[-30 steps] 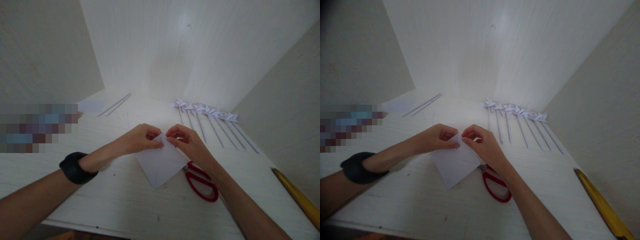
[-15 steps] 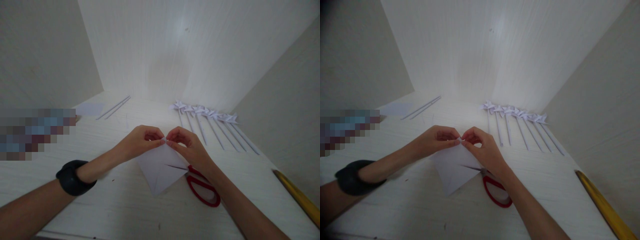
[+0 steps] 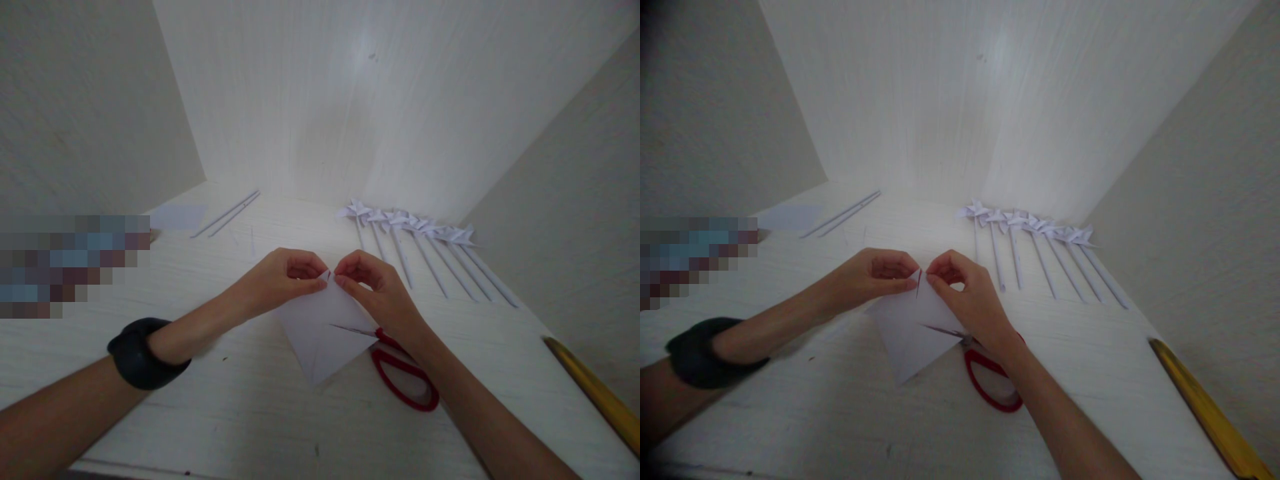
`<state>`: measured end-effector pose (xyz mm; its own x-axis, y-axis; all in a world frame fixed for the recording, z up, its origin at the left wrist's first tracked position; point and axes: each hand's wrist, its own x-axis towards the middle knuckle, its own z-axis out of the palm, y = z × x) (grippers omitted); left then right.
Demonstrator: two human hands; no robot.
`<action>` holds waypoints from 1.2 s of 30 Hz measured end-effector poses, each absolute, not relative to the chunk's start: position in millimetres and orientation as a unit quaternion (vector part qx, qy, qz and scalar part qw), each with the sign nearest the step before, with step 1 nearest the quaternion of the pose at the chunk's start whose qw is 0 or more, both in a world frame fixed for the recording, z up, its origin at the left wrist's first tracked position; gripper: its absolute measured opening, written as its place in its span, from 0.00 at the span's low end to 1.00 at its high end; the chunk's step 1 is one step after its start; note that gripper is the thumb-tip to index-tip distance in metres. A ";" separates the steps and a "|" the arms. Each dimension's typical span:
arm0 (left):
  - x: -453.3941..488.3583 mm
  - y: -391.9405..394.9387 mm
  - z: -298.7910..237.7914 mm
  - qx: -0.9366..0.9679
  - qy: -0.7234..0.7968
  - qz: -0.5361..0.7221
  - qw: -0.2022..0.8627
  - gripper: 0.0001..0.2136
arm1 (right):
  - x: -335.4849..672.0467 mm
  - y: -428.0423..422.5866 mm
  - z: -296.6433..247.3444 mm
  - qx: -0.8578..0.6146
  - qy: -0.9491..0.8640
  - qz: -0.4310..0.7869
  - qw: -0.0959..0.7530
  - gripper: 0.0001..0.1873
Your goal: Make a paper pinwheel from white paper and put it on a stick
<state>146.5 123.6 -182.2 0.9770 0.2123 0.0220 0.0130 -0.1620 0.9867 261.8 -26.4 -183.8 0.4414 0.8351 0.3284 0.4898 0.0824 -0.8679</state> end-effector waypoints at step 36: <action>142.4 113.6 -180.6 0.758 0.107 0.093 0.637 0.09 | 248.4 -25.2 -179.3 -0.668 -0.578 -0.007 0.468 0.05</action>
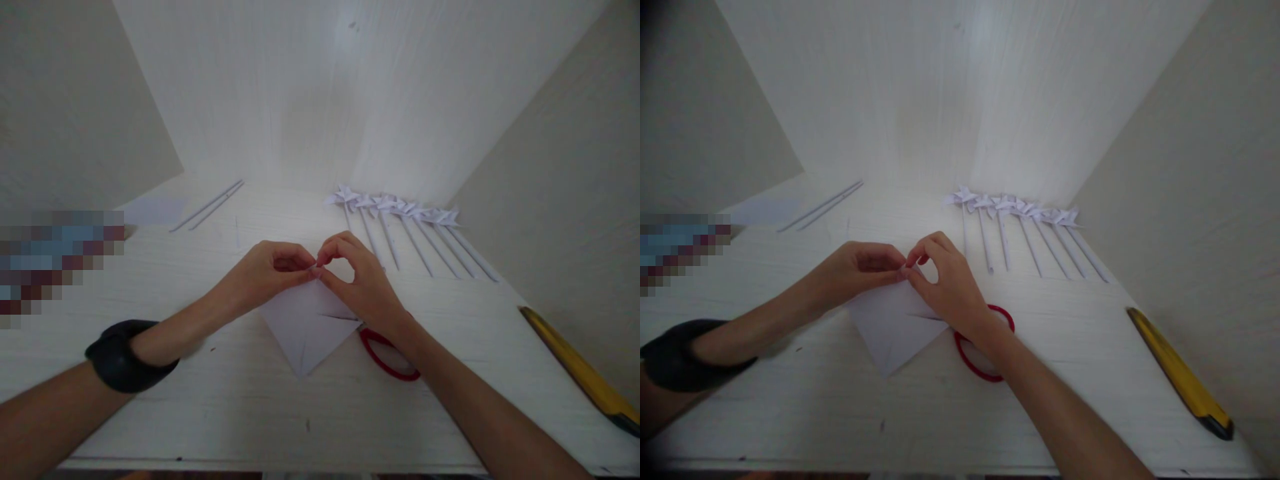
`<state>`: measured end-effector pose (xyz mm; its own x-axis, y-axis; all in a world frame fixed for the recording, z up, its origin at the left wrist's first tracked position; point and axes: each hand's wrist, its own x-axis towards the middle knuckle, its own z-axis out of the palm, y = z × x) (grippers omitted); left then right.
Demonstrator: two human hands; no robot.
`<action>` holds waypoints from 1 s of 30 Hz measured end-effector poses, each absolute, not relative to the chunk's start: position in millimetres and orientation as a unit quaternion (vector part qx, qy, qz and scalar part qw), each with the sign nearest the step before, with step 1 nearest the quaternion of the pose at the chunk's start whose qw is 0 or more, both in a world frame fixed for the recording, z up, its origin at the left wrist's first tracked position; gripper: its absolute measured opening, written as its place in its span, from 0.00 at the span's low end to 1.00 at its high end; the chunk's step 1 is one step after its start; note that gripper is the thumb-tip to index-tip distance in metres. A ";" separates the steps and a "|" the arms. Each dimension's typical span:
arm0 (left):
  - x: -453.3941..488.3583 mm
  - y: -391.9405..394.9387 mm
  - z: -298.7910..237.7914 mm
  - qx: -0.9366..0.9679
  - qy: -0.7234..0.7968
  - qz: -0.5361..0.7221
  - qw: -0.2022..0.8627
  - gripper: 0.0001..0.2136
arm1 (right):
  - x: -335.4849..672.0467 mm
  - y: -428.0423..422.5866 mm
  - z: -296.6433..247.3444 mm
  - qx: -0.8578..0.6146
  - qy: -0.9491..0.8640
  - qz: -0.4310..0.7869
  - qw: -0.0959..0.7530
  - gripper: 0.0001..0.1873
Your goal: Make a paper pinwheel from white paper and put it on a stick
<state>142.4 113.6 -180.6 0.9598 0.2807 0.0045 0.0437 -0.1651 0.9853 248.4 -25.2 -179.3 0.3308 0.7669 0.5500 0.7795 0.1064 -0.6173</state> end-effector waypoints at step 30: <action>141.5 112.6 -180.1 0.785 0.079 0.130 0.600 0.07 | 262.2 -25.3 -184.2 -0.648 -0.556 0.106 0.510 0.04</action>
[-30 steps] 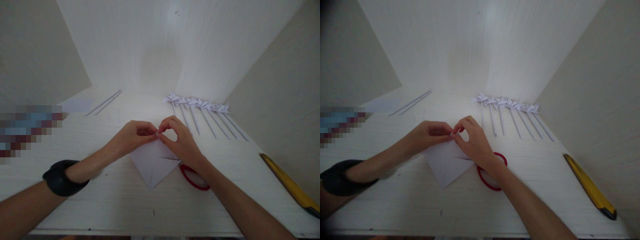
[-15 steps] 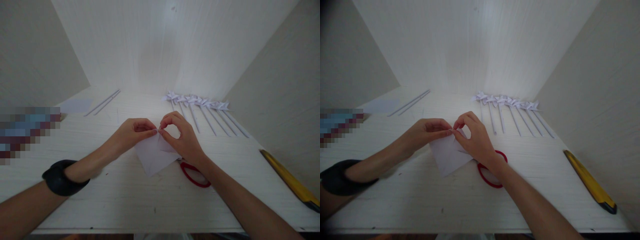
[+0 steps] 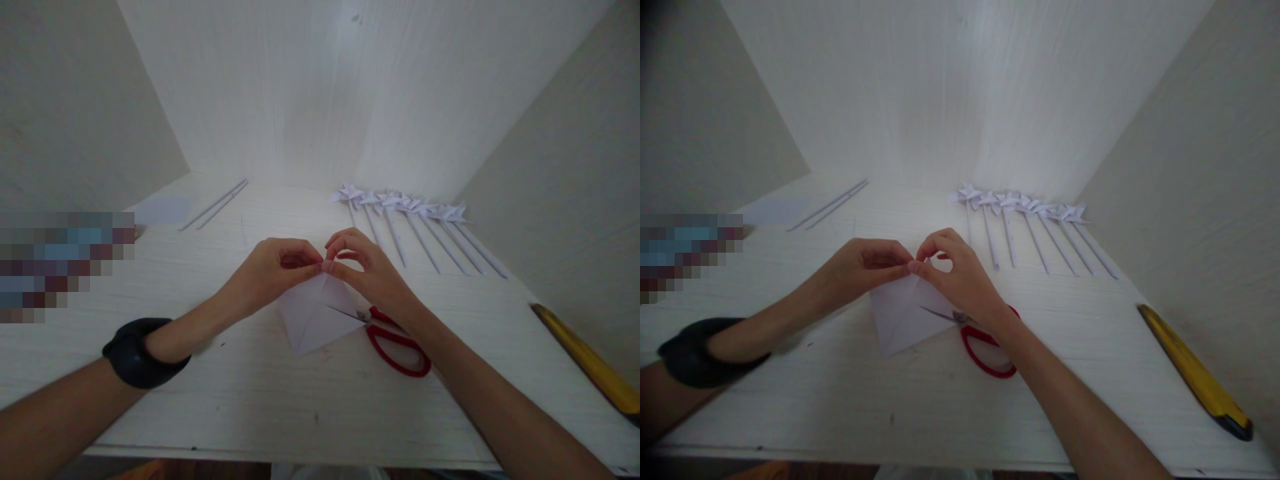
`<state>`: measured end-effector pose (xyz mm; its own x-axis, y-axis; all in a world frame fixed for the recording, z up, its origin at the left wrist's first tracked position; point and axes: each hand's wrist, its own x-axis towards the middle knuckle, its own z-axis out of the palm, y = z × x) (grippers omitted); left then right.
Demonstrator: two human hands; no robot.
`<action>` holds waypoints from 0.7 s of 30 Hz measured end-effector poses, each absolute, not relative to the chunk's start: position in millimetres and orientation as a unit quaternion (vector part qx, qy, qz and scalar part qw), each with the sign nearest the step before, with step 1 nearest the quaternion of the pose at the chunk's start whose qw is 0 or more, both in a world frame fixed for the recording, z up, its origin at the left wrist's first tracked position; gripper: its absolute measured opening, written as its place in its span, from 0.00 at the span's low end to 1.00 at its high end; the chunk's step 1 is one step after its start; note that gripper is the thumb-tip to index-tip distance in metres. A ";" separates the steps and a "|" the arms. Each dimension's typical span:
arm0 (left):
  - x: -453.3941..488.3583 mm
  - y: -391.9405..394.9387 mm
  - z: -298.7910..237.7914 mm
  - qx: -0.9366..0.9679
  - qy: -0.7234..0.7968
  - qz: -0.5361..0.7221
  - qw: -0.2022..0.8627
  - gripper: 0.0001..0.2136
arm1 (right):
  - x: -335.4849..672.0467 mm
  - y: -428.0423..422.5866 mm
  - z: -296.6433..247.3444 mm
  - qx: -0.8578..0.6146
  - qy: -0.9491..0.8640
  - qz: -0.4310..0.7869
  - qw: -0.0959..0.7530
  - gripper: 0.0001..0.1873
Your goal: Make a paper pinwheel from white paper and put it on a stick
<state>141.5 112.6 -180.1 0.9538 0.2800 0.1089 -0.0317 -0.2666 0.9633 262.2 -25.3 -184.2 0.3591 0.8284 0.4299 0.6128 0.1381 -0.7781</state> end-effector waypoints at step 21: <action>141.7 110.7 -179.9 0.792 0.083 0.139 0.589 0.16 | 261.9 -25.2 -186.0 -0.671 -0.532 0.117 0.503 0.05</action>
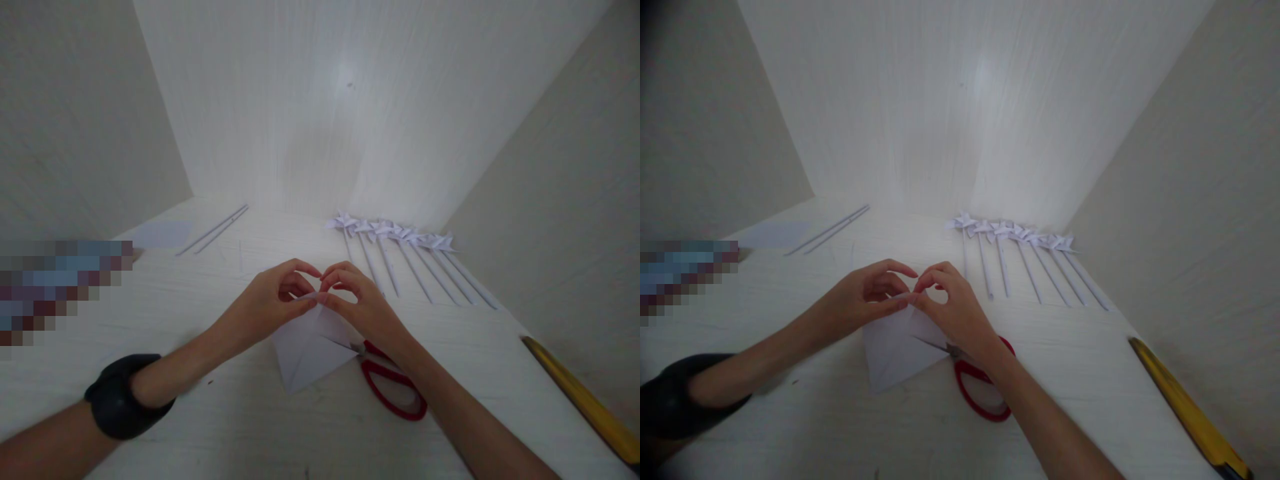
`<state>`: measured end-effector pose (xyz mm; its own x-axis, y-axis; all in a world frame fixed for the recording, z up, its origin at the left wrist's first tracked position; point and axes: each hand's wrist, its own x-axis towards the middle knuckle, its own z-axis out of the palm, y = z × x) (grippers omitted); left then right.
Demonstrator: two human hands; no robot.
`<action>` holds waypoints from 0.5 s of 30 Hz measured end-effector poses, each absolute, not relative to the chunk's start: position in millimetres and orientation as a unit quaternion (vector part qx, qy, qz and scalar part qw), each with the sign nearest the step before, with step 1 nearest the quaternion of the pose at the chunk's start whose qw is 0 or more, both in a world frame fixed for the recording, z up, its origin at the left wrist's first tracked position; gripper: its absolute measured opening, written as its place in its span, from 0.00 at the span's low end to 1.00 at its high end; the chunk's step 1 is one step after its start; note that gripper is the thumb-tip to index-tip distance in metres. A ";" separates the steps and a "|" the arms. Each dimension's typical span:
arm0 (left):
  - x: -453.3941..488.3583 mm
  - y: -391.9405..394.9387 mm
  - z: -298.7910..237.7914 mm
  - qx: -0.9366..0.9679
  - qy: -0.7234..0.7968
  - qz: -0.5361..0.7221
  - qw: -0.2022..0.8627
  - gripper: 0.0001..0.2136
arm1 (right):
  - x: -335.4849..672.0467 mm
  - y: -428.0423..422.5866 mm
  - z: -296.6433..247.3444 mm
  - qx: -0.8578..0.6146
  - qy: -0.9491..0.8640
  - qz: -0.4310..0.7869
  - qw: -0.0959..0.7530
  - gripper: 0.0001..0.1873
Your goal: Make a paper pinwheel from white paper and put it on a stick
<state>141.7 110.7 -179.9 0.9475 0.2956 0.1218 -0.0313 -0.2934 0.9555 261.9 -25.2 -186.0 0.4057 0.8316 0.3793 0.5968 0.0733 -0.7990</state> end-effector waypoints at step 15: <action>142.7 109.6 -176.7 0.760 0.084 0.113 0.634 0.12 | 264.7 -24.5 -190.1 -0.661 -0.534 0.103 0.516 0.05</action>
<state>142.7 109.6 -176.7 0.9604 0.2709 0.0659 -0.0163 -0.1813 0.9833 264.7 -24.5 -190.1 0.4076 0.8132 0.4155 0.6003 0.1042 -0.7929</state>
